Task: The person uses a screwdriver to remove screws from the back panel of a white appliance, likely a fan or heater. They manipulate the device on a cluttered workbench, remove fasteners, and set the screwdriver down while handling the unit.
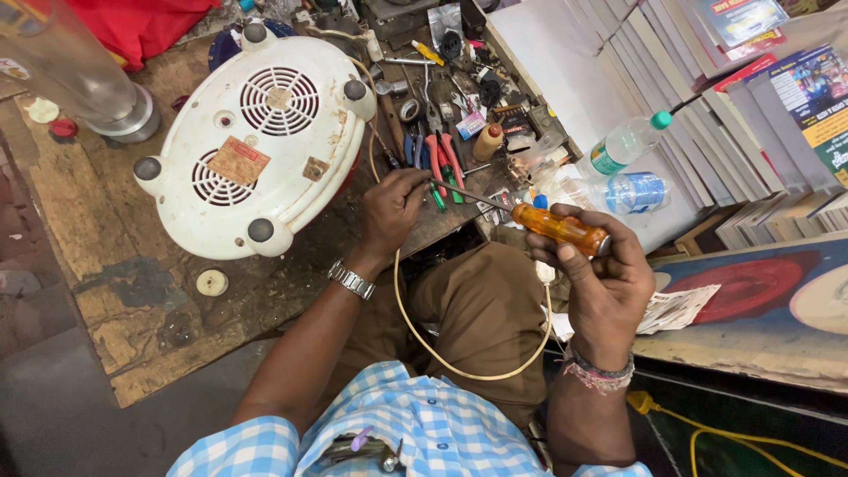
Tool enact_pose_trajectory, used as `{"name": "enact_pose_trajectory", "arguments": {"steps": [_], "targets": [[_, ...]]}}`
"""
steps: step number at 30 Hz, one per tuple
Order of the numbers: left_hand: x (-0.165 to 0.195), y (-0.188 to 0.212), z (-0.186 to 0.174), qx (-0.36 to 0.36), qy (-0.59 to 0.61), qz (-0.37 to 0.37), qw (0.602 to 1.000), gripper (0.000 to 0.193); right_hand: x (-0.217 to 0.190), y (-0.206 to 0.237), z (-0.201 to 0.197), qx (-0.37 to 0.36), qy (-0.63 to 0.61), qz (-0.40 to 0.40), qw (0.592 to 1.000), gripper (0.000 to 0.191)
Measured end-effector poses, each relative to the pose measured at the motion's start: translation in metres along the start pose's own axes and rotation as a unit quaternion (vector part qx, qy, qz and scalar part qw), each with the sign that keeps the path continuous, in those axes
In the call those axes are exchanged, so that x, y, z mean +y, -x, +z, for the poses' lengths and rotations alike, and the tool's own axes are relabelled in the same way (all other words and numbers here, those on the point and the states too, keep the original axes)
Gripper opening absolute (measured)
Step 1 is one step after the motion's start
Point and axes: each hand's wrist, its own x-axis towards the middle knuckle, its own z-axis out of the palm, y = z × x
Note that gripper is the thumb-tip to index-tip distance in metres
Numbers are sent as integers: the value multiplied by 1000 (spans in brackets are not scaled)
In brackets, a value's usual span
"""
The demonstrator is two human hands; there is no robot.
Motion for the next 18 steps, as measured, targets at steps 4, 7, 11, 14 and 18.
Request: {"name": "enact_pose_trajectory", "arguments": {"steps": [4,7,11,14,18], "targets": [[-2,0,-3,12,-11,5,1000,18,-3,2,0,0,9,-8,1000,36],[-1,1,-4,9,-4,2,1000,18,-4,2,2,-5,0,-3,1000,35],[3,0,-6,5,-2,-1,1000,18,-5,2,5,-2,7,-2,1000,35],[6,0,-7,1,0,1,1000,18,-7,2,6,-2,10,3,1000,35],[7,0,-8,-4,-6,0,1000,18,-7,3,4,-8,21,5,1000,35]]}}
